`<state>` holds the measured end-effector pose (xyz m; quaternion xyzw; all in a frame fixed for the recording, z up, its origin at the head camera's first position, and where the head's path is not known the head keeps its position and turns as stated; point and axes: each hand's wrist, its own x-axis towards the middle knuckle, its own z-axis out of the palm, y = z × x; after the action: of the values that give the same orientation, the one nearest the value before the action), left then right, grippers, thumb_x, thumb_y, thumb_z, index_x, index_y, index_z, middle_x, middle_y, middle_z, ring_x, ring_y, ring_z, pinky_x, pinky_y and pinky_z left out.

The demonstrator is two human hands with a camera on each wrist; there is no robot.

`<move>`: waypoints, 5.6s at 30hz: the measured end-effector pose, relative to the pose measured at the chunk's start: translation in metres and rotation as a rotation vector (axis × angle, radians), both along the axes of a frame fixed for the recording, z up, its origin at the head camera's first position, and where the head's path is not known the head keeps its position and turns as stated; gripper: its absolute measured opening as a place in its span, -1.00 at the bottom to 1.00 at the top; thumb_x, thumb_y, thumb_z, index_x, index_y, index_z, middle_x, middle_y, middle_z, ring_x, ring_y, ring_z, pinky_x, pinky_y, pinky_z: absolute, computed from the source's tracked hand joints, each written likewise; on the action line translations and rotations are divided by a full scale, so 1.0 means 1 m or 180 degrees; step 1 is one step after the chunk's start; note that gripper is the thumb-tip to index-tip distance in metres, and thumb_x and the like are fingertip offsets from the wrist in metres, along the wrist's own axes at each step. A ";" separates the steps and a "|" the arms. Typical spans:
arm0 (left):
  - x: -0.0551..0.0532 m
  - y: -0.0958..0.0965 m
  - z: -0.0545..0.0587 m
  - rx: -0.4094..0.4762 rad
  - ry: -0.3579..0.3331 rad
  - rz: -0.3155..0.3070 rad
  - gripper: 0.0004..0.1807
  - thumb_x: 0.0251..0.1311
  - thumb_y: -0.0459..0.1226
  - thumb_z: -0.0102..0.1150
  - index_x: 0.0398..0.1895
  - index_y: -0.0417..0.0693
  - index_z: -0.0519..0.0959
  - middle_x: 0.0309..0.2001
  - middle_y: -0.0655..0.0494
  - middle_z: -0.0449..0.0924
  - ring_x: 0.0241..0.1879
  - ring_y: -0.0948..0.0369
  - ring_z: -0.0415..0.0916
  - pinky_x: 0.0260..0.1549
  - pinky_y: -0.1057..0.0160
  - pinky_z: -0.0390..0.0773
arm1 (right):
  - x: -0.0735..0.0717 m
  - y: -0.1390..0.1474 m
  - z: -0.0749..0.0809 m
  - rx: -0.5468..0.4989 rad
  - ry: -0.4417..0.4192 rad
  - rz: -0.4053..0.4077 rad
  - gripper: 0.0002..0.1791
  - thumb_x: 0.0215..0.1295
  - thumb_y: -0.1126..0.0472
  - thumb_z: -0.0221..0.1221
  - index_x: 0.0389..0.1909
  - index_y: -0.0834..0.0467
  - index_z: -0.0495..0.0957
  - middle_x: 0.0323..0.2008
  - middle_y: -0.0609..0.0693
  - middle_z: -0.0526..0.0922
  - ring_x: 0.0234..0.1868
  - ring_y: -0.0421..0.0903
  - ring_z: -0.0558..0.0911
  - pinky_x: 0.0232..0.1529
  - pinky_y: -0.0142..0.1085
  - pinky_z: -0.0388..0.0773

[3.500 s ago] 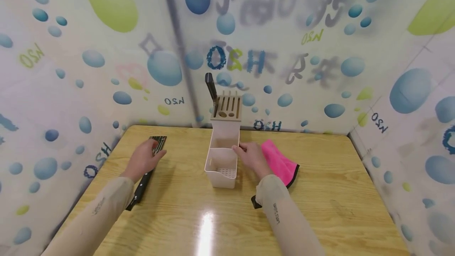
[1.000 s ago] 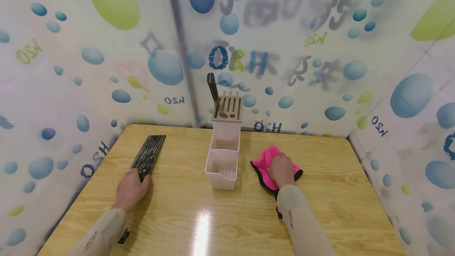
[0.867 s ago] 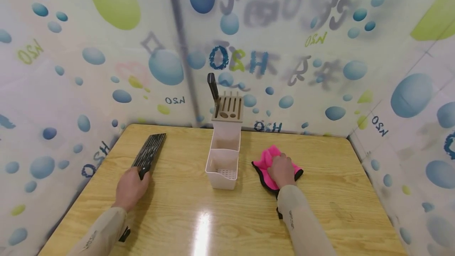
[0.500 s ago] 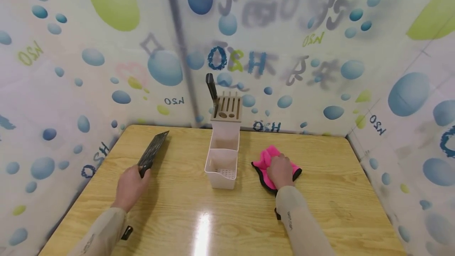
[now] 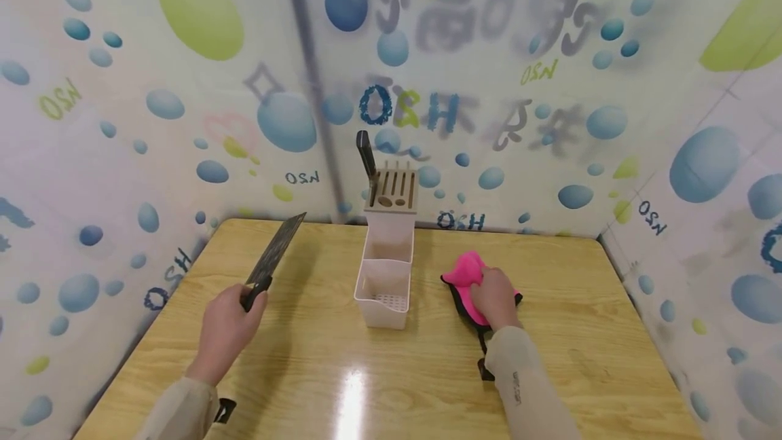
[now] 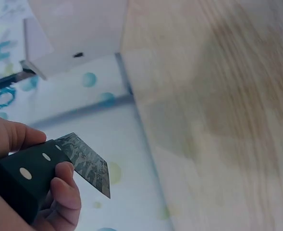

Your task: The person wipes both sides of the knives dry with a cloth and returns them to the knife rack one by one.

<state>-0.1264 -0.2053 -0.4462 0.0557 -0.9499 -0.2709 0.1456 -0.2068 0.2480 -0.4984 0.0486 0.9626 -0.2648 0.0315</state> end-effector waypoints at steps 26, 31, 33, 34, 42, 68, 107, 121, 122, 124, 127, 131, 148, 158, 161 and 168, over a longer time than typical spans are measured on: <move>0.018 0.065 0.034 -0.0327 0.1568 -0.0934 -0.80 0.10 -0.39 0.46 -0.33 -0.33 0.62 -0.45 -0.07 0.51 -0.67 0.31 0.29 -0.73 0.37 0.31 | 0.015 -0.014 0.074 -0.1050 0.1022 -0.0059 -0.51 0.44 0.24 0.18 0.33 0.34 0.47 0.04 0.38 0.64 -0.06 0.23 0.62 -0.12 -0.06 0.62; 0.012 0.072 0.034 -0.0411 0.1564 -0.1036 -0.79 0.12 -0.36 0.45 -0.32 -0.34 0.61 -0.45 -0.05 0.47 -0.65 0.27 0.28 -0.71 0.37 0.35 | 0.017 -0.019 0.082 -0.1072 0.1158 -0.0020 -0.53 0.43 0.28 0.20 0.30 0.32 0.49 0.03 0.36 0.65 -0.07 0.22 0.64 -0.14 -0.11 0.62; 0.010 0.074 0.035 -0.0453 0.1596 -0.1087 -0.78 0.14 -0.35 0.45 -0.31 -0.34 0.61 -0.44 -0.04 0.46 -0.64 0.26 0.28 -0.69 0.36 0.37 | 0.018 -0.021 0.085 -0.1095 0.1164 -0.0014 -0.52 0.43 0.28 0.20 0.32 0.31 0.48 0.04 0.34 0.65 -0.06 0.21 0.64 -0.14 -0.14 0.61; 0.008 0.075 0.035 -0.0475 0.1623 -0.1114 -0.78 0.14 -0.35 0.46 -0.30 -0.34 0.61 -0.44 -0.03 0.46 -0.63 0.25 0.29 -0.69 0.35 0.38 | 0.018 -0.022 0.087 -0.1112 0.1165 -0.0012 -0.50 0.43 0.28 0.20 0.34 0.31 0.47 0.05 0.34 0.64 -0.05 0.21 0.64 -0.14 -0.16 0.61; -0.006 0.086 0.036 -0.0581 0.1795 -0.1328 -0.76 0.14 -0.34 0.46 -0.28 -0.31 0.59 -0.43 -0.01 0.43 -0.62 0.27 0.24 -0.69 0.34 0.36 | 0.021 -0.029 0.100 -0.1177 0.1246 0.0066 -0.50 0.43 0.28 0.20 0.35 0.30 0.47 0.05 0.33 0.65 -0.06 0.20 0.64 -0.13 -0.18 0.61; -0.023 0.116 0.041 -0.0688 0.1607 -0.1436 -0.83 0.18 -0.36 0.45 -0.26 -0.24 0.63 -0.32 -0.05 0.44 -0.49 0.15 0.52 -0.52 0.22 0.64 | 0.001 -0.059 0.137 -0.0024 0.2010 0.1166 -0.27 0.22 0.44 0.13 0.48 0.41 0.28 0.40 0.31 0.36 0.18 0.34 0.39 0.03 0.14 0.50; -0.025 0.130 0.040 -0.1131 0.2198 -0.1408 -0.77 0.09 -0.39 0.49 -0.25 -0.34 0.64 -0.39 -0.04 0.48 -0.43 0.08 0.50 -0.47 0.17 0.64 | 0.023 -0.094 0.121 0.0724 0.2055 0.1755 -0.26 0.23 0.35 0.38 0.46 0.21 0.42 0.50 0.19 0.34 0.25 0.41 0.41 0.27 0.20 0.42; -0.029 0.132 0.040 -0.1162 0.2120 -0.1408 -0.79 0.11 -0.39 0.48 -0.27 -0.34 0.66 -0.40 -0.02 0.49 -0.46 0.12 0.51 -0.51 0.20 0.63 | 0.033 -0.103 0.127 0.1145 0.2188 0.2152 -0.28 0.18 0.38 0.40 0.41 0.08 0.51 0.44 0.09 0.46 0.05 0.19 0.54 0.09 -0.06 0.51; -0.029 0.132 0.040 -0.1163 0.2108 -0.1407 -0.79 0.11 -0.39 0.49 -0.27 -0.34 0.66 -0.40 -0.02 0.49 -0.46 0.12 0.51 -0.51 0.21 0.63 | 0.033 -0.103 0.128 0.1187 0.2179 0.2170 -0.28 0.17 0.39 0.40 0.40 0.07 0.51 0.44 0.08 0.47 -0.01 0.16 0.54 0.05 -0.08 0.50; -0.029 0.132 0.039 -0.1159 0.2094 -0.1410 -0.79 0.11 -0.38 0.49 -0.26 -0.34 0.66 -0.40 -0.02 0.49 -0.46 0.12 0.51 -0.51 0.21 0.63 | 0.033 -0.103 0.130 0.1239 0.2149 0.2188 -0.28 0.17 0.40 0.40 0.40 0.05 0.52 0.43 0.06 0.48 -0.10 0.12 0.50 0.00 -0.12 0.47; -0.028 0.132 0.039 -0.1147 0.2102 -0.1424 -0.78 0.11 -0.38 0.50 -0.27 -0.34 0.66 -0.40 -0.02 0.50 -0.46 0.12 0.51 -0.51 0.21 0.63 | 0.033 -0.103 0.134 0.1348 0.2073 0.2179 -0.27 0.15 0.39 0.39 0.40 0.04 0.52 0.43 0.05 0.47 -0.07 0.14 0.53 0.04 -0.12 0.49; -0.027 0.132 0.039 -0.1156 0.2144 -0.1437 -0.77 0.09 -0.38 0.51 -0.27 -0.33 0.66 -0.39 -0.02 0.50 -0.45 0.11 0.52 -0.50 0.20 0.63 | 0.031 -0.100 0.141 0.1537 0.1988 0.2147 -0.24 0.12 0.36 0.42 0.41 0.06 0.50 0.43 0.10 0.47 0.07 0.26 0.58 0.21 -0.01 0.51; -0.021 0.129 0.038 -0.1352 0.2180 -0.1474 -0.70 0.06 -0.35 0.54 -0.21 -0.34 0.66 -0.35 -0.05 0.52 -0.43 0.11 0.53 -0.47 0.22 0.64 | 0.008 -0.084 0.164 0.1637 0.1760 0.1929 -0.35 0.19 0.29 0.37 0.36 0.20 0.54 0.32 0.21 0.56 0.15 0.37 0.59 0.30 0.17 0.45; -0.019 0.127 0.036 -0.1519 0.2250 -0.1446 -0.68 0.04 -0.32 0.56 -0.22 -0.33 0.65 -0.34 -0.05 0.54 -0.43 0.10 0.54 -0.50 0.24 0.63 | -0.006 -0.077 0.172 0.1825 0.1411 0.1784 -0.41 0.31 0.36 0.09 0.40 0.22 0.49 0.39 0.21 0.49 0.12 0.25 0.57 0.01 -0.06 0.40; -0.018 0.127 0.036 -0.1542 0.2232 -0.1474 -0.68 0.05 -0.32 0.55 -0.22 -0.33 0.65 -0.34 -0.05 0.54 -0.44 0.11 0.54 -0.50 0.23 0.63 | -0.012 -0.073 0.174 0.1834 0.1203 0.1689 -0.40 0.34 0.35 0.04 0.43 0.22 0.45 0.44 0.22 0.43 0.13 0.26 0.54 -0.02 -0.07 0.38; -0.016 0.126 0.032 -0.1706 0.2221 -0.1513 -0.63 0.04 -0.28 0.57 -0.19 -0.32 0.65 -0.31 -0.05 0.56 -0.40 0.11 0.57 -0.44 0.25 0.66 | -0.024 -0.067 0.176 0.1849 0.1106 0.1554 -0.38 0.33 0.37 -0.03 0.44 0.23 0.43 0.45 0.23 0.40 0.30 0.21 0.52 -0.03 -0.08 0.31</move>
<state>-0.1428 -0.0791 -0.4145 -0.2956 -0.8672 -0.0456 0.3981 -0.2305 0.1813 -0.3228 -0.2196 0.9715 0.0287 -0.0846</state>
